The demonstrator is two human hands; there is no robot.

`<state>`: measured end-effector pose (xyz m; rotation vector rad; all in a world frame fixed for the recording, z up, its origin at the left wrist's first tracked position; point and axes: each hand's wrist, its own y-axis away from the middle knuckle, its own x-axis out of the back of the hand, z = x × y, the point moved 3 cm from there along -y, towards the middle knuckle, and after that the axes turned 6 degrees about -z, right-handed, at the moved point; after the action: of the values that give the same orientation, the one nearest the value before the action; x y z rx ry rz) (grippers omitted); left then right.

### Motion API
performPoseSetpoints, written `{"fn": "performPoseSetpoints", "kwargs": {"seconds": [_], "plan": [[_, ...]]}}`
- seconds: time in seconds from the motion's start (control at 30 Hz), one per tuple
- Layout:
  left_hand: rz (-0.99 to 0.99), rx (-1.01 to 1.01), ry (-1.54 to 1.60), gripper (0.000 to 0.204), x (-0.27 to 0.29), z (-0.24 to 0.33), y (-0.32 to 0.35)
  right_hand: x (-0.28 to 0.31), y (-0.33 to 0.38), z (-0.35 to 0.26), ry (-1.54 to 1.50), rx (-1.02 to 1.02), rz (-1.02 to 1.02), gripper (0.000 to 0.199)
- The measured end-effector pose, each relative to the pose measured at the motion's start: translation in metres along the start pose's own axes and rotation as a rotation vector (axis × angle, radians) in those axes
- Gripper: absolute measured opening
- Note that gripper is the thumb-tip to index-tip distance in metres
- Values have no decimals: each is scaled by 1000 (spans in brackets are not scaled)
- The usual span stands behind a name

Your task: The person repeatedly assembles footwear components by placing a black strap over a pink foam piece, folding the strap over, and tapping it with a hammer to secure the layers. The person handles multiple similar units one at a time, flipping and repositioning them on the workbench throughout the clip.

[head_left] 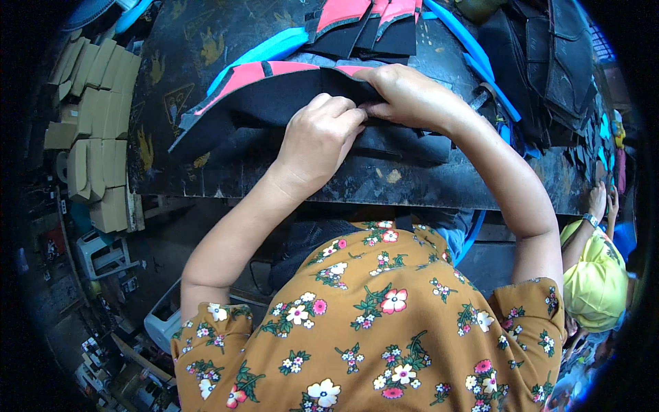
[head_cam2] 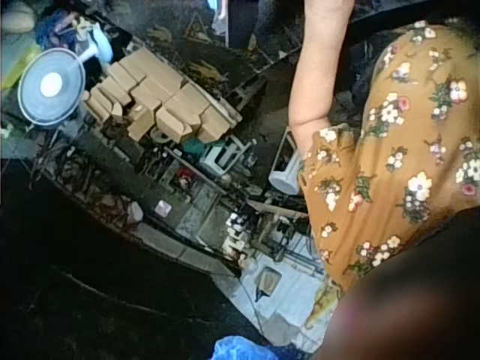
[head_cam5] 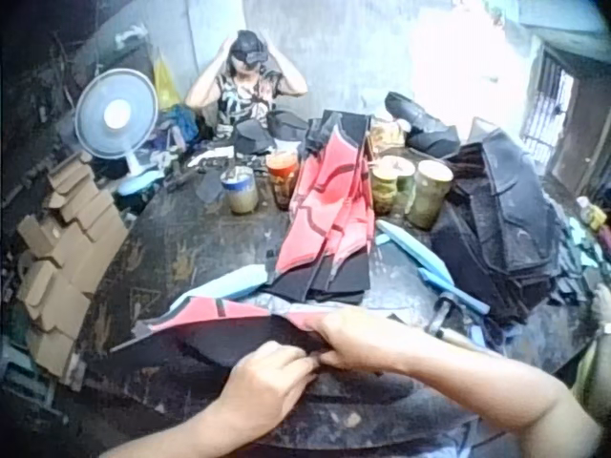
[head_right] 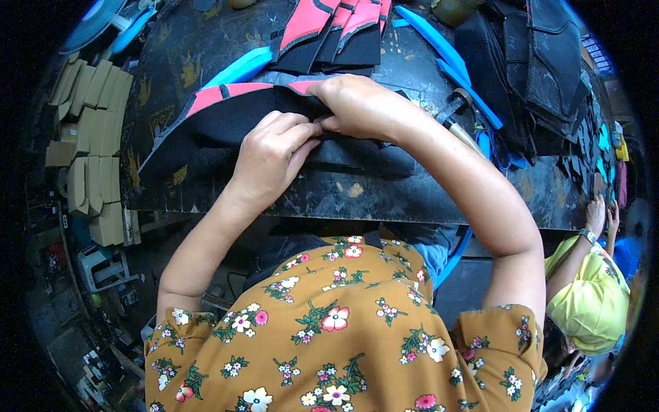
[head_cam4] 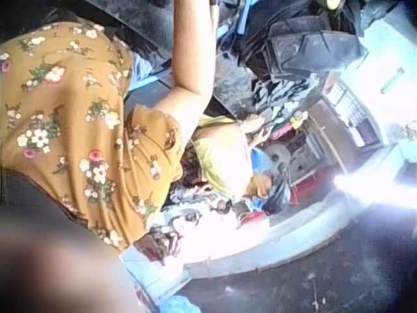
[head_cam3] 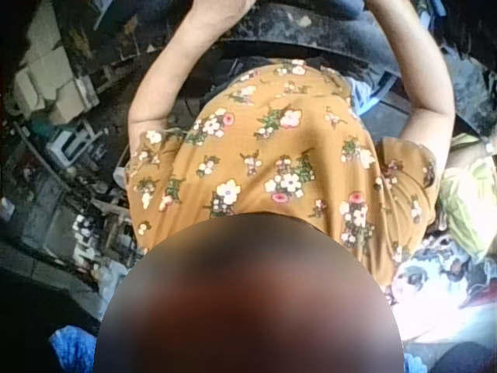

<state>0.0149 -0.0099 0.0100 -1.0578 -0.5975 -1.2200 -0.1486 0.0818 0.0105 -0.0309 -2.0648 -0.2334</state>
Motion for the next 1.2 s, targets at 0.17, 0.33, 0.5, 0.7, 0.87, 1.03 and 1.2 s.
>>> {"fn": "performPoseSetpoints", "kwargs": {"seconds": [0.17, 0.33, 0.5, 0.7, 0.87, 1.03, 1.2], "plan": [[125, -11, -97, 20, -12, 0, 1, 17, 6, -1, -7, 34, -43, 56], [104, -27, -140, 21, -13, 2, 4, 20, 27, 3, -77, -12, 35, 45], [72, -23, -152, 20, -13, 2, 1, 6, 33, 4, -207, 79, 98, 46], [53, -15, -153, 16, -11, 5, 0, 6, 35, 4, -119, 68, 149, 36], [10, -18, -175, 16, -8, 6, -2, 3, 33, -7, 134, 1, 153, 34], [28, -9, -54, 20, -10, 5, -6, 13, 21, 1, 99, -135, -37, 44], [127, -33, 8, 23, -22, 11, -11, 16, 17, 14, 58, -128, -139, 56]]}}
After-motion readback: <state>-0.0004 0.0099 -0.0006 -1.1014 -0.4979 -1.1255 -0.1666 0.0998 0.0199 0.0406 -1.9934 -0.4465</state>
